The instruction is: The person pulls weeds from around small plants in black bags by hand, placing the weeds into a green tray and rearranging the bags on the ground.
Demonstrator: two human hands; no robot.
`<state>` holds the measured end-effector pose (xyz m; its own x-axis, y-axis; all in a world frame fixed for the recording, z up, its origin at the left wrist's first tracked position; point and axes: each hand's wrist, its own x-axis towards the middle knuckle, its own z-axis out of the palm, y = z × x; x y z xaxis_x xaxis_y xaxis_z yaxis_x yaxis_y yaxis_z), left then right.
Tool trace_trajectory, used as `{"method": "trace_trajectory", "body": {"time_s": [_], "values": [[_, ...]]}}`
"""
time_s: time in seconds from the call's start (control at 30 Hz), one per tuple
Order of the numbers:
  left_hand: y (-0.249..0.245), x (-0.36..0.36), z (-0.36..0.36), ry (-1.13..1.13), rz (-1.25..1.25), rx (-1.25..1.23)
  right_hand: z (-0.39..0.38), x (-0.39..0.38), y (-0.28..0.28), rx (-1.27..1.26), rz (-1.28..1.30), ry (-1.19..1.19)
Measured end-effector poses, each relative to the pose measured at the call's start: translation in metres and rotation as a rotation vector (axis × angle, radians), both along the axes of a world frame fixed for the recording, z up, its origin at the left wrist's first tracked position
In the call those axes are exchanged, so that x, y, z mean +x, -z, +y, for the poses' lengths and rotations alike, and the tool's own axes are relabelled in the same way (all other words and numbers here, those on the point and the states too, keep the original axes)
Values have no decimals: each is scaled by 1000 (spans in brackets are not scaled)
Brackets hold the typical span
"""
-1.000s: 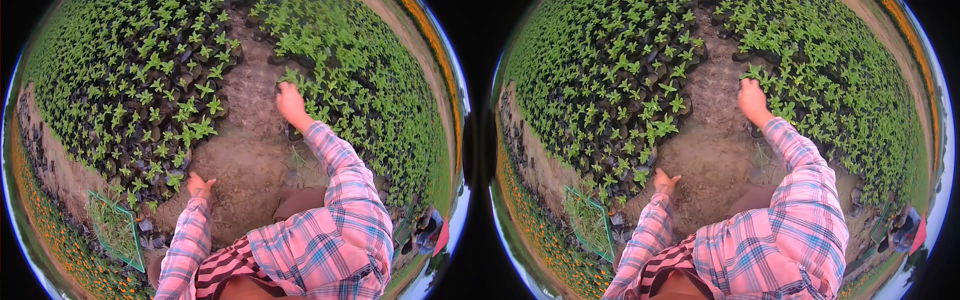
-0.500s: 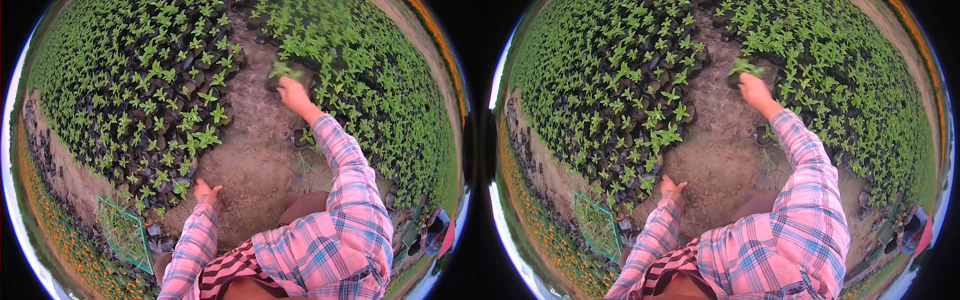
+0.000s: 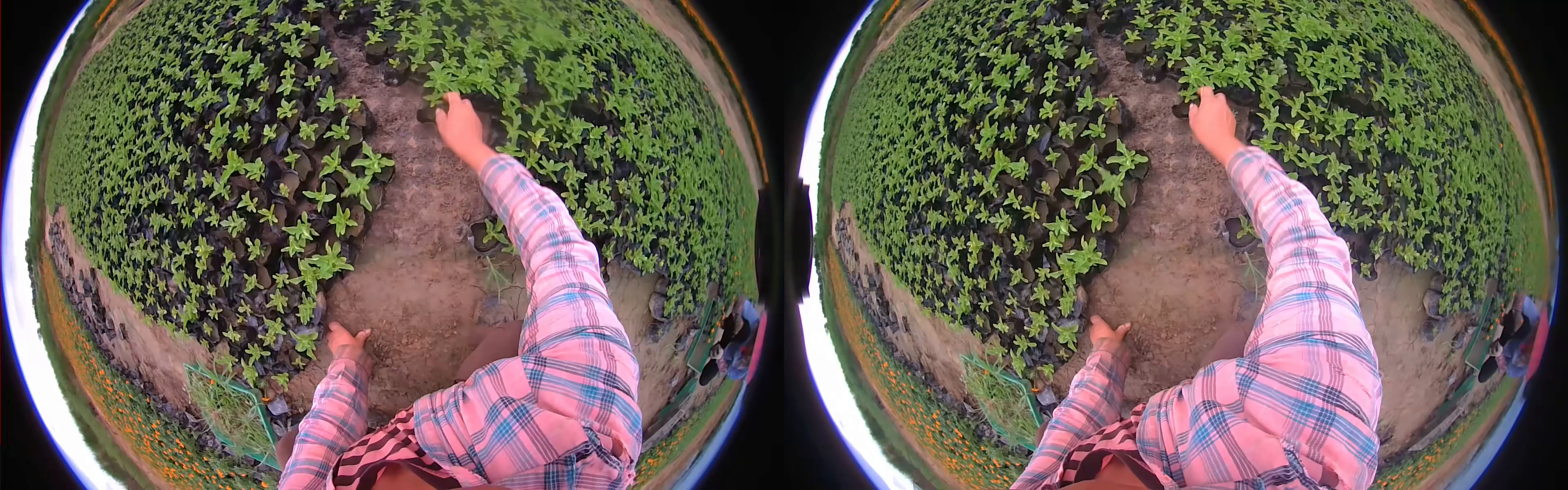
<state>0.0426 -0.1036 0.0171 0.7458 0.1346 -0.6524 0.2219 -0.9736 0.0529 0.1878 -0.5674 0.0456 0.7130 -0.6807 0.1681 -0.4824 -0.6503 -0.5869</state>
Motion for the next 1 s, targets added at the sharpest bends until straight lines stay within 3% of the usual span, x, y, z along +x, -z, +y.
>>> {"method": "trace_trajectory", "body": {"time_s": [0.23, 0.6, 0.73, 0.8, 0.83, 0.9, 0.93, 1.0], "values": [[0, 2, -2, -5, 20, 47, -43, 32, 53, -32, -75, -167], [11, 1, 5, 15, 48, 69, 5, 39, 14, 250, -279, -198], [11, -1, 4, 5, 63, 88, 27, 33, 36, 227, -317, -255], [12, -3, 7, 31, 27, 60, 39, 26, 38, 692, -150, -181], [14, -1, 8, 17, 26, 58, 34, 29, 37, 692, -147, -195], [11, 0, 6, 51, 51, 76, 18, 31, 21, 371, 10, -235], [5, 2, 5, 44, 55, 80, 12, 34, -7, 223, -126, -208], [-4, 15, -7, 145, 161, 92, -11, 54, -18, 229, -289, -163]]}}
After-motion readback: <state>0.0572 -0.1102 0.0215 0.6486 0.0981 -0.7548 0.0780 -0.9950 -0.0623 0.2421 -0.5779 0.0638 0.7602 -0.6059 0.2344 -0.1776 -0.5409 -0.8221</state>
